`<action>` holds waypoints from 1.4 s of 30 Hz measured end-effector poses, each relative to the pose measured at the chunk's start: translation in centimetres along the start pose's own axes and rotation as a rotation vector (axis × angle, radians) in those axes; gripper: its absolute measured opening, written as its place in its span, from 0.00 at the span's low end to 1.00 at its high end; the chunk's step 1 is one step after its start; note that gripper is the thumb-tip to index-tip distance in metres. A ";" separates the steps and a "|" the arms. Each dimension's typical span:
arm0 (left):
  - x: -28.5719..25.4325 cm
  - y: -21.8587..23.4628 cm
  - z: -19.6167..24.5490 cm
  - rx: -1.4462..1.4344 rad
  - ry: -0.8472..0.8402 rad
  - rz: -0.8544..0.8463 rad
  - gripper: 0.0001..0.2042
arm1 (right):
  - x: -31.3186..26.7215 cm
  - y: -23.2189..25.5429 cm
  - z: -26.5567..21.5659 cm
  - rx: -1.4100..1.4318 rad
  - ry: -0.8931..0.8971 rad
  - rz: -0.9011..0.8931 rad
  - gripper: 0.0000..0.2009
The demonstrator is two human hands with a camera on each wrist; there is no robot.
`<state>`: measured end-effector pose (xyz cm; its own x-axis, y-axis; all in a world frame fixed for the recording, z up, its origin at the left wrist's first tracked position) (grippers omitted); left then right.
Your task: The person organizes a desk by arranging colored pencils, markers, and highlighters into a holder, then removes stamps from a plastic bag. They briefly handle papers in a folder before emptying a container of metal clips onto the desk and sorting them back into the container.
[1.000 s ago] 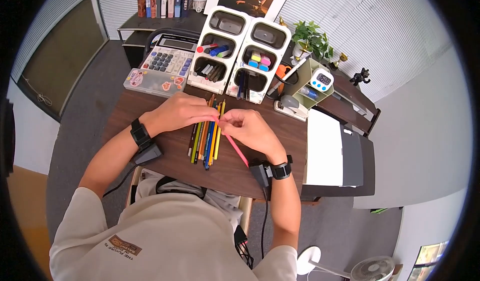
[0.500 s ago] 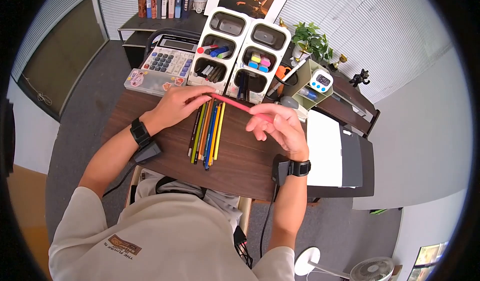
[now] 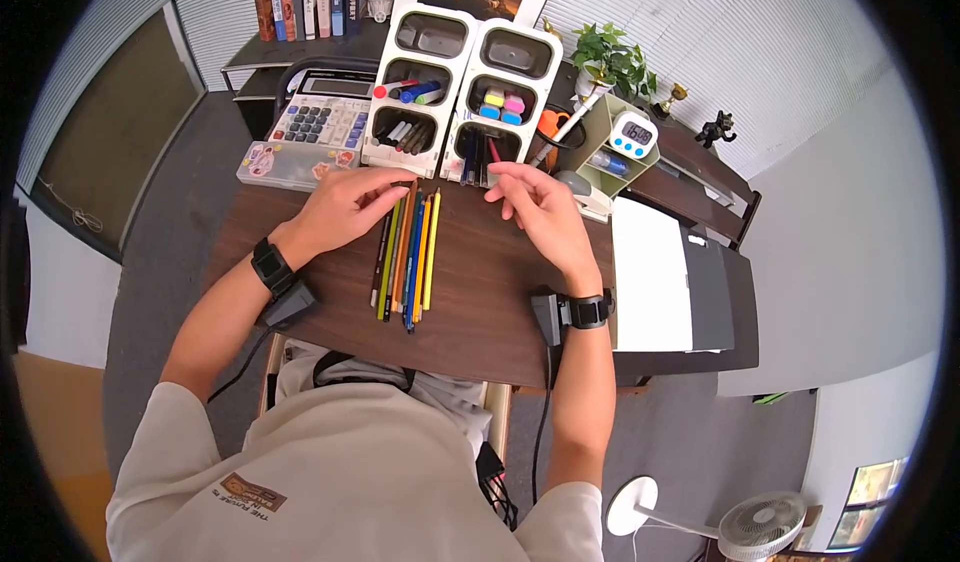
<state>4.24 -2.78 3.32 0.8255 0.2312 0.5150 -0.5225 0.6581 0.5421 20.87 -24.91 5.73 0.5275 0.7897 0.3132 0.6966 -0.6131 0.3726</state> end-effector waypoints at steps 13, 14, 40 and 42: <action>0.0 0.0 -0.1 -0.002 -0.006 -0.007 0.12 | 0.0 -1.0 -0.5 -0.100 0.016 0.027 0.18; 0.0 0.0 -0.1 0.008 -0.011 -0.007 0.12 | -0.1 -0.6 -0.7 -0.161 0.026 0.055 0.17; -0.1 -0.1 -0.6 0.044 -0.076 0.019 0.08 | -0.9 -5.1 -1.4 -0.533 -0.004 -0.279 0.16; -0.1 -0.3 -0.7 0.044 -0.080 -0.015 0.08 | -0.8 -4.9 -1.7 -0.568 -0.061 -0.254 0.17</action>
Point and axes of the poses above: each hand's wrist, its own x-axis towards the middle knuckle, its own y-axis out of the back of the hand, z = x × y, the point moved 4 cm from there along x, towards the middle knuckle, and after that the axes turned 13 degrees about y, right-handed, at the moved point
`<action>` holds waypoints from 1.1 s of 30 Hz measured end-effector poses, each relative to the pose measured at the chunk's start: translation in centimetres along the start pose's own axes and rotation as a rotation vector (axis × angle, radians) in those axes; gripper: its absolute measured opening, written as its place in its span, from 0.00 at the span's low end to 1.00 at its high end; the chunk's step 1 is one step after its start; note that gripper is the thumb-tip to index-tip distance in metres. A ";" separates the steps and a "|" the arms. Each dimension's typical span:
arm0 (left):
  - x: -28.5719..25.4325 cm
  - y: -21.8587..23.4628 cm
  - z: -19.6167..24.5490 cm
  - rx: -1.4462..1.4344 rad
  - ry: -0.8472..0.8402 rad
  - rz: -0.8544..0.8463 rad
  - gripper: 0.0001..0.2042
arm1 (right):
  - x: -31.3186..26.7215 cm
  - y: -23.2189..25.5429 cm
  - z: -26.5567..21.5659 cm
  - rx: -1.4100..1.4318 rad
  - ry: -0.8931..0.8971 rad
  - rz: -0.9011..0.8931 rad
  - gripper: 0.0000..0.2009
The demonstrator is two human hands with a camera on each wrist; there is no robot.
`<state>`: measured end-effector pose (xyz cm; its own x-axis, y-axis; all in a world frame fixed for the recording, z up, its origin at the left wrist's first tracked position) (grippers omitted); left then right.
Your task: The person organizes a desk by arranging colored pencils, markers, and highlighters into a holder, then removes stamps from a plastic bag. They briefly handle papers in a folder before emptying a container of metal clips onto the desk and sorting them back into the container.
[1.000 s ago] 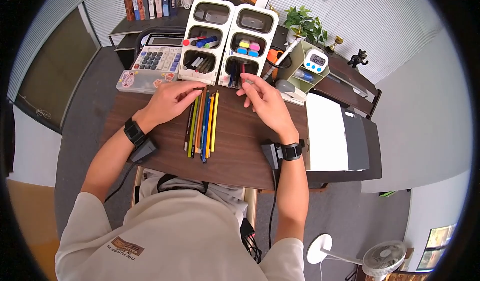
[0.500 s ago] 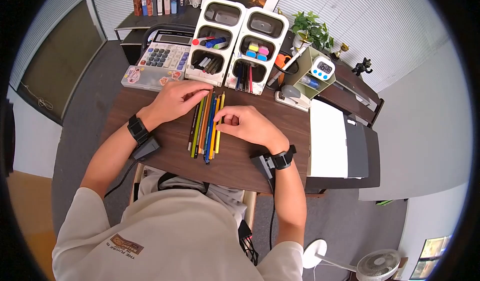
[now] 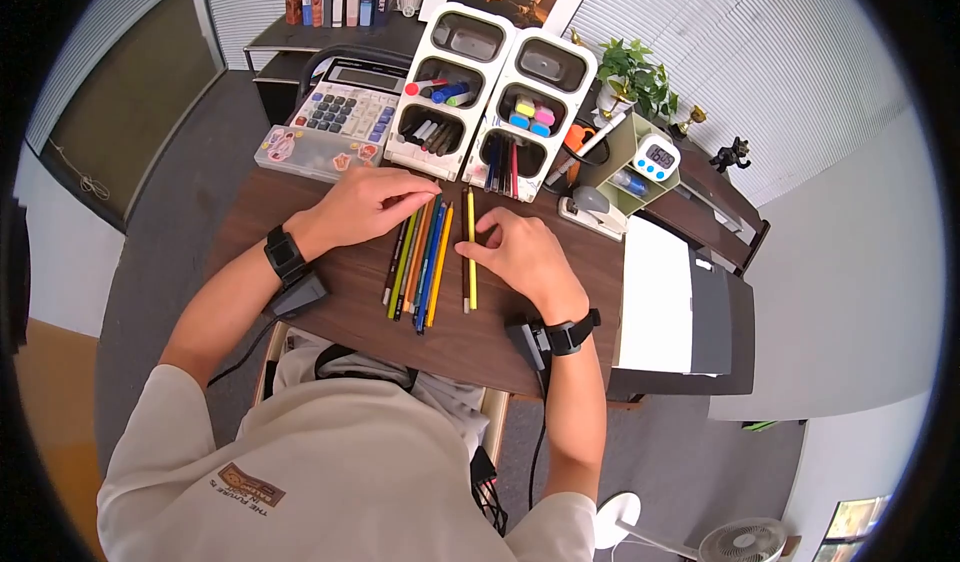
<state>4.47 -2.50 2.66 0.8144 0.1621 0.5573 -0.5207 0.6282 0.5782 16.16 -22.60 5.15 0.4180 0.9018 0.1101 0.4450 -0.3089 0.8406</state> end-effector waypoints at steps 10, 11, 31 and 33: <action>0.0 0.0 0.2 -0.043 0.002 0.003 0.07 | -0.4 -0.1 1.4 -0.183 0.029 0.018 0.13; -0.1 -0.1 0.3 -0.049 -0.023 -0.014 0.08 | -0.4 0.0 1.4 -0.210 0.037 0.024 0.12; 0.0 0.0 -0.5 0.029 0.026 -0.035 0.11 | -1.9 3.1 -0.9 1.001 0.296 -0.092 0.22; 0.0 0.0 -0.5 0.011 0.019 0.017 0.11 | -2.1 3.1 -0.9 1.077 0.373 -0.062 0.28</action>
Point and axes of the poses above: each hand's wrist, its own x-axis towards the middle knuckle, its own y-axis out of the back of the hand, z = x × y, the point moved 4 cm from there along x, towards the middle knuckle, and after that the axes turned 13 degrees about y, right-handed, at the moved point
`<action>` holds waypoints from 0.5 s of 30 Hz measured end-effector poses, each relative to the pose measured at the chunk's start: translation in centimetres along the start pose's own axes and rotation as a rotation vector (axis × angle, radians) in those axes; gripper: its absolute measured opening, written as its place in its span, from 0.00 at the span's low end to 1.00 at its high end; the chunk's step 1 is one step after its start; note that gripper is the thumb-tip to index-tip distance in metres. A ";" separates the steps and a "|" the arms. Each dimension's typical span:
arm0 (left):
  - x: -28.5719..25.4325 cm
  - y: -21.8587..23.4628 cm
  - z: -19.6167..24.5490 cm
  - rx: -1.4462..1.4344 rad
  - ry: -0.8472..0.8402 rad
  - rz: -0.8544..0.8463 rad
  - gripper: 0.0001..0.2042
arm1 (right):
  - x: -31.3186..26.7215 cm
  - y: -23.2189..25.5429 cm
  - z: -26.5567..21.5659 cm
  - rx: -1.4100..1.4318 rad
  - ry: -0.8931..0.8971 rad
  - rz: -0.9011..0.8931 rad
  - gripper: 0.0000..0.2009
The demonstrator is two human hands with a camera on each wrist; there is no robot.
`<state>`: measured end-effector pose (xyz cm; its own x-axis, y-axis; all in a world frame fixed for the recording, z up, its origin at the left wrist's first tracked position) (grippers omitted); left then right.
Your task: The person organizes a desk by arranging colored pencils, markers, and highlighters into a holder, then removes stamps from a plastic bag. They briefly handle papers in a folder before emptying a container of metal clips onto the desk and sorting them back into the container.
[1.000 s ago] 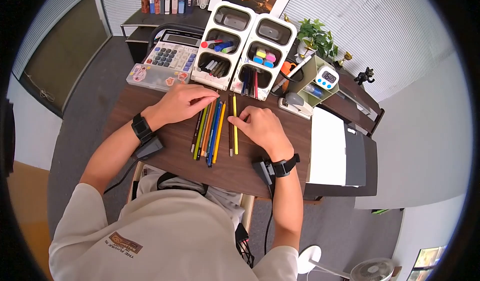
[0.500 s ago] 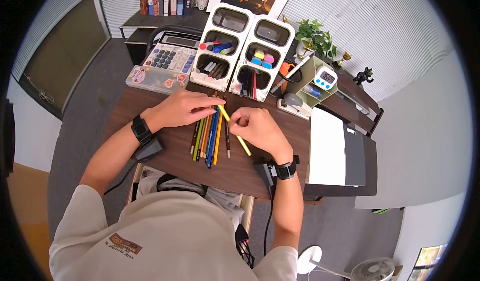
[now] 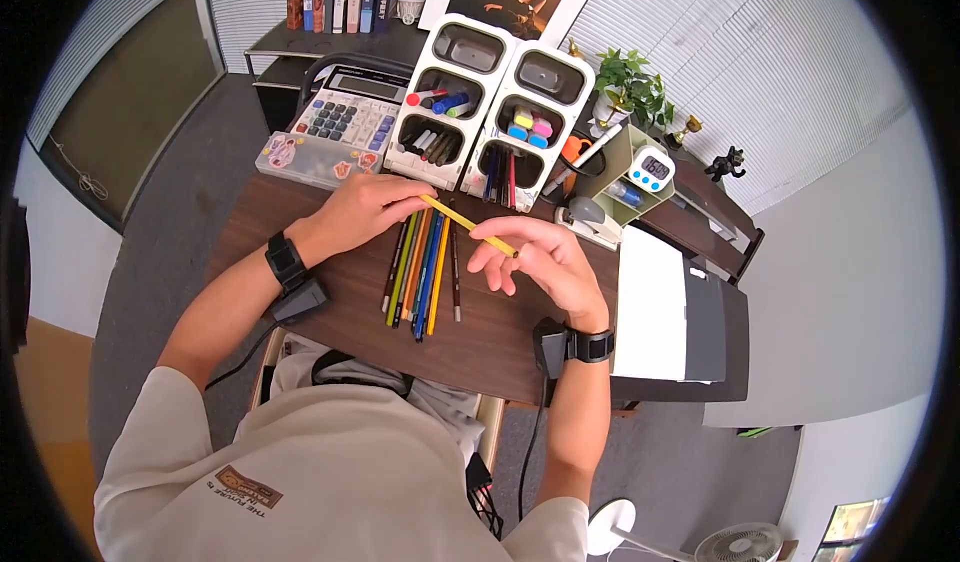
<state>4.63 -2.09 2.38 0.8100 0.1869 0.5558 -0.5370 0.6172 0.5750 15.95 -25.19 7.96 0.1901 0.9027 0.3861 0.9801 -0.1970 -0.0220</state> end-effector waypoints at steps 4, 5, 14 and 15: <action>0.0 0.2 0.5 -0.023 -0.014 0.052 0.12 | -0.6 1.3 0.4 -0.073 0.010 0.039 0.25; 0.2 0.7 1.3 -0.011 0.091 -0.003 0.14 | -0.7 1.9 0.3 -0.068 0.084 0.076 0.22; 0.0 0.2 0.8 -0.015 0.065 -0.015 0.14 | 0.0 4.4 0.2 -0.337 0.017 0.425 0.10; 0.0 0.2 0.8 -0.018 0.036 0.007 0.15 | 0.1 4.6 0.4 -0.339 0.015 0.428 0.10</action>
Point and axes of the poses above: each hand's wrist, its own x-axis towards the middle knuckle, its own y-axis out of the back of the hand, z = x × y, the point moved 4 cm from there along x, towards the middle knuckle, and after that the axes turned 13 degrees about y, right-handed, at the moved point
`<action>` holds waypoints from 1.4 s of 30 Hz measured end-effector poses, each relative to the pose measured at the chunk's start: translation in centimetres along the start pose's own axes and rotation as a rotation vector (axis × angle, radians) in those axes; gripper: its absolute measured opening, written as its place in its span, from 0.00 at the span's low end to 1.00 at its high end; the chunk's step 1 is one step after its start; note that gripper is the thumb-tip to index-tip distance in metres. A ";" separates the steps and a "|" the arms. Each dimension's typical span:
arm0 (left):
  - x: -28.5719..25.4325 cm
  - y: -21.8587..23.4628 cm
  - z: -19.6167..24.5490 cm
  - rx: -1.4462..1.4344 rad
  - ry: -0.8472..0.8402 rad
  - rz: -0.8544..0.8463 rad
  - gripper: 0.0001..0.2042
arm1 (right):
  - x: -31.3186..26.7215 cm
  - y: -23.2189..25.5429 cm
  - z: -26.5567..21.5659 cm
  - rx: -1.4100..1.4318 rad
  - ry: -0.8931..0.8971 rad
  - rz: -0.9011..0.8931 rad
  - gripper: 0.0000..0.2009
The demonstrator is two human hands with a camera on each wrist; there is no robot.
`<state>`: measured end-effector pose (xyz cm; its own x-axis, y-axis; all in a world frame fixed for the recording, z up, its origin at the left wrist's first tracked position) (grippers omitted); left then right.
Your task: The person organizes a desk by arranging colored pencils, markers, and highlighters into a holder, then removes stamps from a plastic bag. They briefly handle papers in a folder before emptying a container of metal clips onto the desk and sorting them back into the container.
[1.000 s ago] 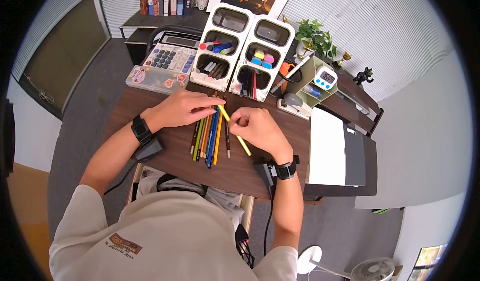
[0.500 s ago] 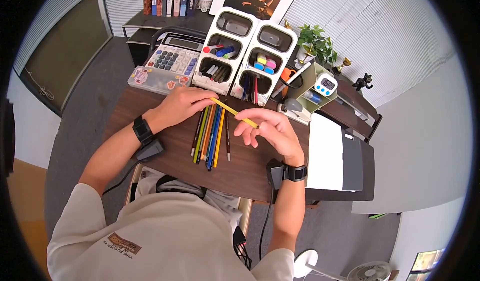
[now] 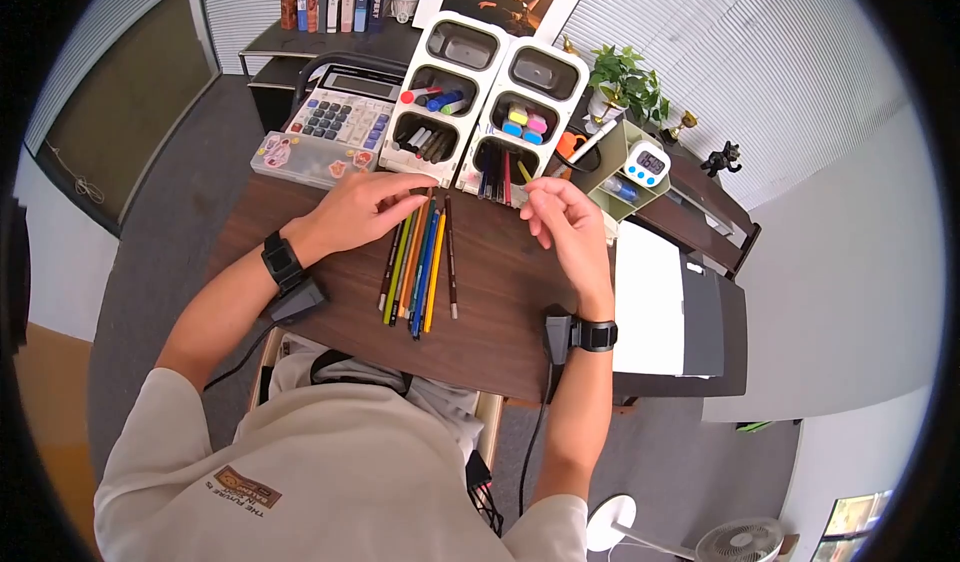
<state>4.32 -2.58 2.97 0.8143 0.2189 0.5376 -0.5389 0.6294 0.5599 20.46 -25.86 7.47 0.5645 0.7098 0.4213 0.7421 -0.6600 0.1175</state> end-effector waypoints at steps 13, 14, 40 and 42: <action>0.1 0.0 0.0 -0.002 0.008 -0.015 0.12 | 0.1 -1.0 2.1 -0.218 -0.130 -0.069 0.15; 0.1 0.0 0.0 0.001 0.001 -0.011 0.12 | 0.1 -1.0 2.1 -0.222 -0.132 -0.070 0.15; -0.1 -0.4 -0.1 -0.016 -0.061 -0.094 0.11 | -1.5 -4.6 1.8 -0.965 -0.042 -0.414 0.09; -0.3 -0.4 0.4 0.049 -0.061 -0.174 0.12 | -1.3 -4.9 1.1 -0.775 -0.068 -0.446 0.09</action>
<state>4.22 -3.19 2.86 0.8823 0.0634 0.4664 -0.4022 0.6164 0.6770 16.48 -23.23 5.33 0.3210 0.9367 0.1397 0.4589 -0.2829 0.8422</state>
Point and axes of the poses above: each hand's wrist, its own x-axis towards the middle knuckle, its own y-axis out of the back of the hand, z = x × y, the point moved 4 cm from there along x, towards the middle knuckle, and after that the axes turned 13 degrees about y, right-handed, at the moved point
